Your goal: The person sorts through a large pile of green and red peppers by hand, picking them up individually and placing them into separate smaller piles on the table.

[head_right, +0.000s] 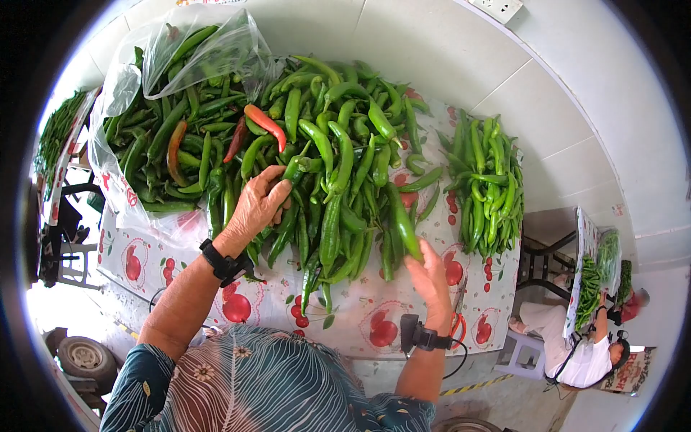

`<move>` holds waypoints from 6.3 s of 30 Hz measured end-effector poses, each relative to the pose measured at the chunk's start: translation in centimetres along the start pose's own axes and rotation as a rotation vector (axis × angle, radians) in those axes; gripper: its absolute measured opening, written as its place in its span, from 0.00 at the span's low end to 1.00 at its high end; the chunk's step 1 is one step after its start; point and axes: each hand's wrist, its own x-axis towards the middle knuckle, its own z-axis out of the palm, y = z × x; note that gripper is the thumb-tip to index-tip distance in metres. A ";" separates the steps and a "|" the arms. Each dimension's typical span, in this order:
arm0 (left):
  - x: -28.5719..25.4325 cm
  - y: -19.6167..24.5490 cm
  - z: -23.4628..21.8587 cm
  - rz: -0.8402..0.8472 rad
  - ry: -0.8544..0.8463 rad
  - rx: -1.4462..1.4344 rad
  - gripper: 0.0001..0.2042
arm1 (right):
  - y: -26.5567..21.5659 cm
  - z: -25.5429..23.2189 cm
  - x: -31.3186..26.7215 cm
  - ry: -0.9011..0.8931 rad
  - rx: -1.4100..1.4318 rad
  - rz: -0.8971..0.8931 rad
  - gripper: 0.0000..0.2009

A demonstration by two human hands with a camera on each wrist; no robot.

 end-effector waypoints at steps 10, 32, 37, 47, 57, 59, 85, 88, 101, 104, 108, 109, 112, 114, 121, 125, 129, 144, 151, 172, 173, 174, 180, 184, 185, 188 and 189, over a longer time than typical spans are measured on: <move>0.0 0.0 0.0 0.000 -0.002 -0.013 0.18 | -1.3 -2.1 1.1 0.027 0.151 -0.004 0.20; 0.2 -0.1 0.1 -0.018 0.002 -0.018 0.18 | -0.8 1.1 11.2 0.086 0.061 0.078 0.18; 0.0 0.3 0.0 -0.029 0.005 -0.017 0.17 | -2.6 2.0 11.6 0.065 -0.023 -0.015 0.18; 0.0 0.4 0.0 -0.042 -0.004 -0.019 0.18 | -1.7 -2.7 13.0 0.190 -0.090 -0.080 0.18; 0.1 0.1 -0.1 0.001 0.011 0.071 0.18 | -2.4 -3.1 18.9 0.038 0.025 0.275 0.26; 0.1 0.2 -0.1 -0.018 0.010 0.049 0.18 | 0.4 -1.4 23.7 0.054 -0.090 0.185 0.25; 0.1 0.4 -0.1 -0.077 -0.005 0.014 0.18 | -2.1 -6.5 25.5 0.296 -0.657 0.003 0.26; 0.2 0.5 0.1 -0.077 -0.005 0.021 0.17 | -2.1 -5.2 25.8 0.207 -0.537 -0.071 0.25; 0.2 0.5 0.1 -0.081 -0.014 0.016 0.18 | -1.7 -3.8 25.9 0.403 -0.588 0.068 0.26; 0.2 0.5 -0.1 -0.075 -0.023 0.035 0.18 | -1.9 -1.6 26.5 0.415 -0.430 -0.143 0.26; 0.3 0.6 0.1 -0.073 -0.009 0.014 0.18 | -3.3 -0.2 25.5 0.444 -0.443 -0.231 0.25; 0.3 0.6 0.1 -0.071 -0.003 0.012 0.18 | -3.6 -0.1 25.0 0.454 -0.432 -0.255 0.25; 0.2 0.7 0.2 -0.057 0.001 0.025 0.18 | -3.8 1.1 23.8 0.509 -0.373 -0.448 0.25; 0.3 0.7 0.1 -0.031 -0.004 0.042 0.18 | -4.5 2.0 22.7 0.494 -0.338 -0.452 0.27; 0.1 0.9 0.1 -0.014 -0.010 0.042 0.17 | -8.6 1.7 19.3 0.320 -0.209 -0.352 0.37; 0.2 0.8 0.1 -0.030 0.003 0.074 0.17 | -5.0 -1.6 22.3 0.609 -0.278 -0.436 0.36; 0.2 1.1 0.1 -0.067 0.008 0.063 0.17 | -1.8 -5.6 25.1 0.591 -0.283 -0.143 0.35; 0.3 0.4 0.1 -0.064 -0.012 0.036 0.18 | -1.9 -4.9 26.7 0.175 -0.759 0.268 0.21; 0.3 -0.2 0.0 -0.058 -0.001 0.023 0.18 | 0.9 -2.8 26.5 0.428 -0.900 -0.120 0.13; 0.1 0.9 0.3 -0.001 0.008 0.033 0.16 | -8.1 1.5 21.1 0.331 -0.155 -0.388 0.17; 0.1 0.7 0.4 -0.005 0.000 0.027 0.16 | -9.1 2.0 20.5 0.270 -0.132 -0.417 0.18; 0.1 0.7 0.3 -0.007 -0.006 0.020 0.16 | -10.7 2.0 19.3 0.182 -0.096 -0.431 0.19; 0.1 0.1 0.1 -0.006 -0.006 0.002 0.17 | -8.7 0.6 18.0 0.267 0.057 -0.461 0.16; 0.3 -0.4 0.1 0.002 -0.009 -0.005 0.17 | -2.1 -2.8 17.3 0.270 -0.346 -0.214 0.16; 0.3 -0.4 0.1 0.006 -0.010 -0.001 0.17 | -0.9 -3.1 16.8 0.264 -0.433 -0.115 0.18; 0.2 0.1 0.1 -0.008 -0.013 -0.018 0.17 | -0.1 -2.8 15.2 0.170 -0.556 0.079 0.22; 0.2 0.2 0.1 -0.014 -0.014 -0.019 0.17 | -0.1 -2.5 15.2 0.193 -0.579 0.103 0.23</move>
